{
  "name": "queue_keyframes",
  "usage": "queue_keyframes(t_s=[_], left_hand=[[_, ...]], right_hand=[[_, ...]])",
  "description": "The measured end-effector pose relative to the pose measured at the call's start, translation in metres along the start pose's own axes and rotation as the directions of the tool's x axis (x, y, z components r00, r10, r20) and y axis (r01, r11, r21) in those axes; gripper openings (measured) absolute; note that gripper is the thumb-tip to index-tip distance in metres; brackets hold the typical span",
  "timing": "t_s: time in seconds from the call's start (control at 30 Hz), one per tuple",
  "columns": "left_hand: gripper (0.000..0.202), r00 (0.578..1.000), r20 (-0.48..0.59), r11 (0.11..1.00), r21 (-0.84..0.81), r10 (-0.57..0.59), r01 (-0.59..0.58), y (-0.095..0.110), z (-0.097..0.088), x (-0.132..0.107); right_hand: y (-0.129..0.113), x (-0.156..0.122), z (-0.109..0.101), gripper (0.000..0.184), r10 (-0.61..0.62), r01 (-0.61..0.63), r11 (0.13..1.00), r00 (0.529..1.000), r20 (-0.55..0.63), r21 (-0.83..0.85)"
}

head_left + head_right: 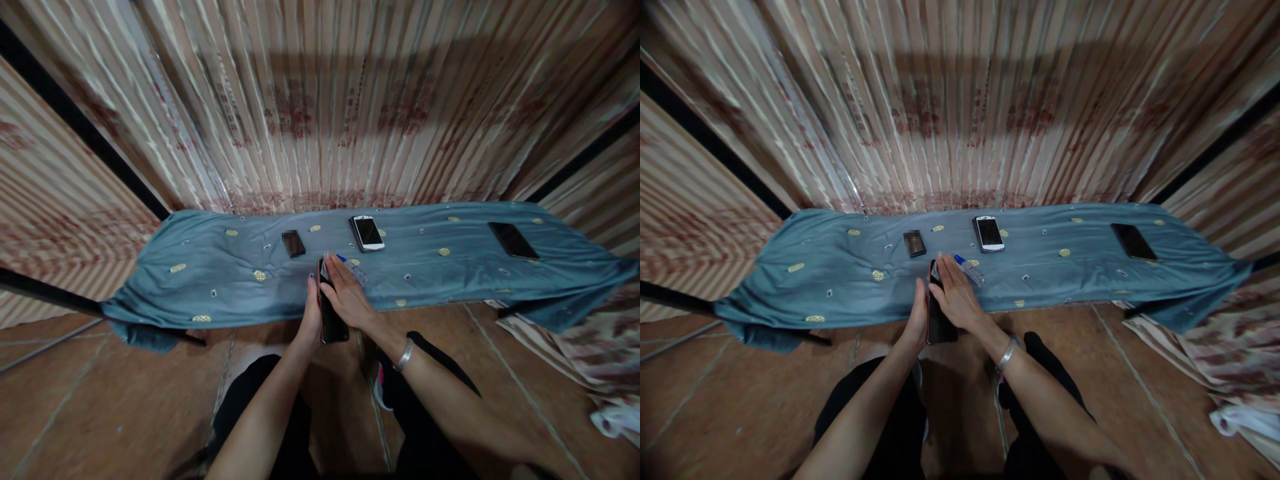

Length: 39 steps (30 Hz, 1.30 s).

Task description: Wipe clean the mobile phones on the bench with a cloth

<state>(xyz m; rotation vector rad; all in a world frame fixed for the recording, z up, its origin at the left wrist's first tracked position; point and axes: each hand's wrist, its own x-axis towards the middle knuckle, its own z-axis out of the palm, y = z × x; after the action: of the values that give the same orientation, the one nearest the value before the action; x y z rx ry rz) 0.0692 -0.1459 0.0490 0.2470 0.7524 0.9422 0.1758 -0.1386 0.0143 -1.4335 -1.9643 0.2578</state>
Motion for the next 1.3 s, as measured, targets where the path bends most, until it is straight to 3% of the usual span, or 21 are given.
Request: queue_keyframes(t_s=[0.13, 0.6, 0.93, 1.07, 1.3], left_hand=[[0.055, 0.998, 0.032, 0.999, -0.014, 0.046, -0.046, -0.004, -0.002, 0.0], [0.056, 0.994, -0.036, 0.995, 0.011, 0.103, -0.102, 0.007, -0.002, 0.001], [0.087, 0.999, -0.053, 1.0, -0.027, 0.011, -0.012, 0.031, -0.002, 0.001], [0.079, 0.99, -0.11, 0.995, -0.038, 0.084, -0.088, 0.042, 0.001, 0.002], [0.064, 0.99, -0.097, 0.989, -0.094, 0.107, -0.116, 0.055, -0.001, 0.008]], right_hand=[[-0.009, 0.0, -0.003, 0.063, -0.036, 0.036, 0.999, 0.999, -0.008, 0.014], [-0.028, -0.011, 0.006, 0.055, -0.115, 0.113, 0.99, 0.993, 0.018, 0.084], [-0.054, -0.029, 0.004, 0.055, -0.176, 0.171, 0.979, 0.984, 0.038, 0.114], [-0.064, -0.029, 0.002, 0.056, -0.198, 0.193, 0.974, 0.98, 0.034, 0.121], [-0.064, -0.033, 0.006, 0.053, -0.232, 0.233, 0.966, 0.973, -0.025, 0.113]])
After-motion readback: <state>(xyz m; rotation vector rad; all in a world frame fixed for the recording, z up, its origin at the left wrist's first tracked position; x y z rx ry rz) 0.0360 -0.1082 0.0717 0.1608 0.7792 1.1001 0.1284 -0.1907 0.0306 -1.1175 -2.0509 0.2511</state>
